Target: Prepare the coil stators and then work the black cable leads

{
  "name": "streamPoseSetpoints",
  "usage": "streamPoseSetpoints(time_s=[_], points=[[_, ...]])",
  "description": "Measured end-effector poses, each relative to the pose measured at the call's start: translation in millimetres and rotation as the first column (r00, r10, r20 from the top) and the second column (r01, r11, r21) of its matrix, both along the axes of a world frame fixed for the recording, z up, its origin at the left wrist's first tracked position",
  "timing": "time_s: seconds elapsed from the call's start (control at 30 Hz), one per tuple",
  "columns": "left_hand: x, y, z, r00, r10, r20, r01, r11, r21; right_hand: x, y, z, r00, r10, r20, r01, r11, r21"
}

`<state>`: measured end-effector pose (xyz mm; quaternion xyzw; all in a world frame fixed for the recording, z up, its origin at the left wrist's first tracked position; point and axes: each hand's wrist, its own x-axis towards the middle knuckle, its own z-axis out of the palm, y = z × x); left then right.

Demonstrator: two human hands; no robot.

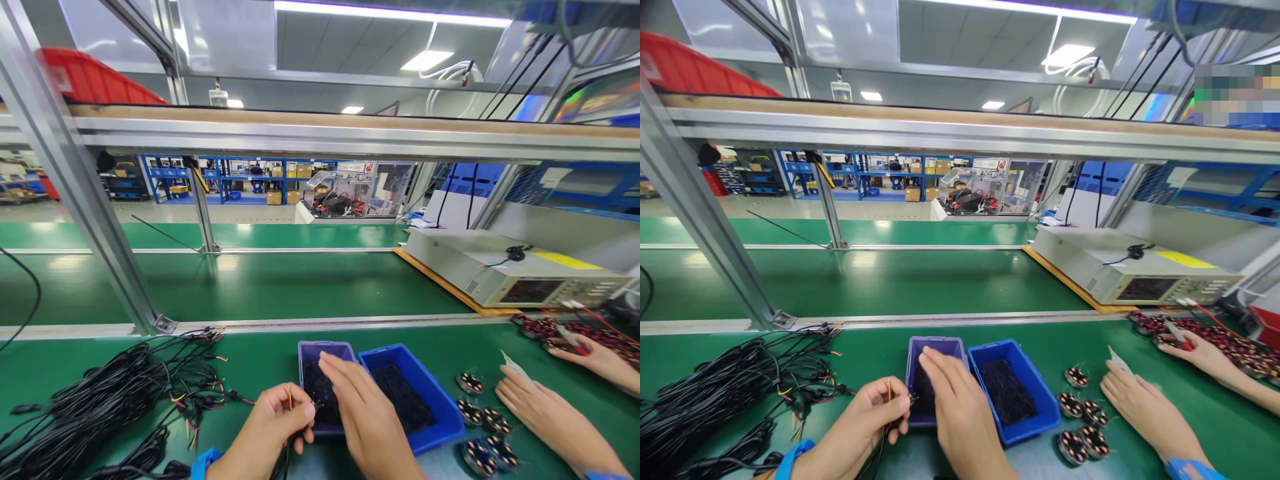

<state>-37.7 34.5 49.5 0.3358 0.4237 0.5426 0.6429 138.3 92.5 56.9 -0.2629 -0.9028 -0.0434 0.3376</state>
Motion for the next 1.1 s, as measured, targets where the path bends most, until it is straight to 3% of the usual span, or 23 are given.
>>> streamPoseSetpoints(time_s=[0.1,0.3,0.47,0.53,0.6,0.67,0.73,0.83,1.1], points=[[-1,-3,-0.9,0.999,-0.026,-0.019,0.027,1.0,0.014,-11,15,-12.9,0.96,-0.181,0.213,0.206,0.973,-0.102],[-2,-2,-7.6,0.994,-0.099,-0.034,0.1,0.994,0.031,-24,21,-21.2,0.931,-0.186,0.315,0.23,0.967,-0.106],[-2,0,-9.7,0.994,-0.105,-0.044,0.107,0.994,0.038,-17,13,-9.5,0.932,-0.225,0.284,0.26,0.961,-0.092],[-3,1,-9.3,0.994,-0.101,-0.038,0.102,0.994,0.04,-13,6,-1.2,0.955,-0.169,0.243,0.201,0.973,-0.113],[-3,1,-8.9,0.994,-0.104,-0.029,0.105,0.993,0.046,-9,-3,6.2,0.992,-0.03,0.119,0.053,0.979,-0.194],[-3,1,-8.6,0.992,-0.12,-0.025,0.122,0.991,0.057,-6,-10,10.8,0.992,0.092,-0.086,-0.113,0.951,-0.288],[-3,1,-8.4,0.99,-0.139,-0.029,0.141,0.988,0.061,-4,-16,12.5,0.96,0.108,-0.257,-0.196,0.918,-0.345],[-3,-1,-7.6,0.989,-0.142,-0.042,0.144,0.989,0.045,-3,-18,12.6,0.931,0.065,-0.359,-0.205,0.908,-0.367],[-2,-3,-3.9,0.99,-0.124,-0.061,0.125,0.992,0.025,-4,-21,14.9,0.914,0.048,-0.403,-0.179,0.939,-0.295]])
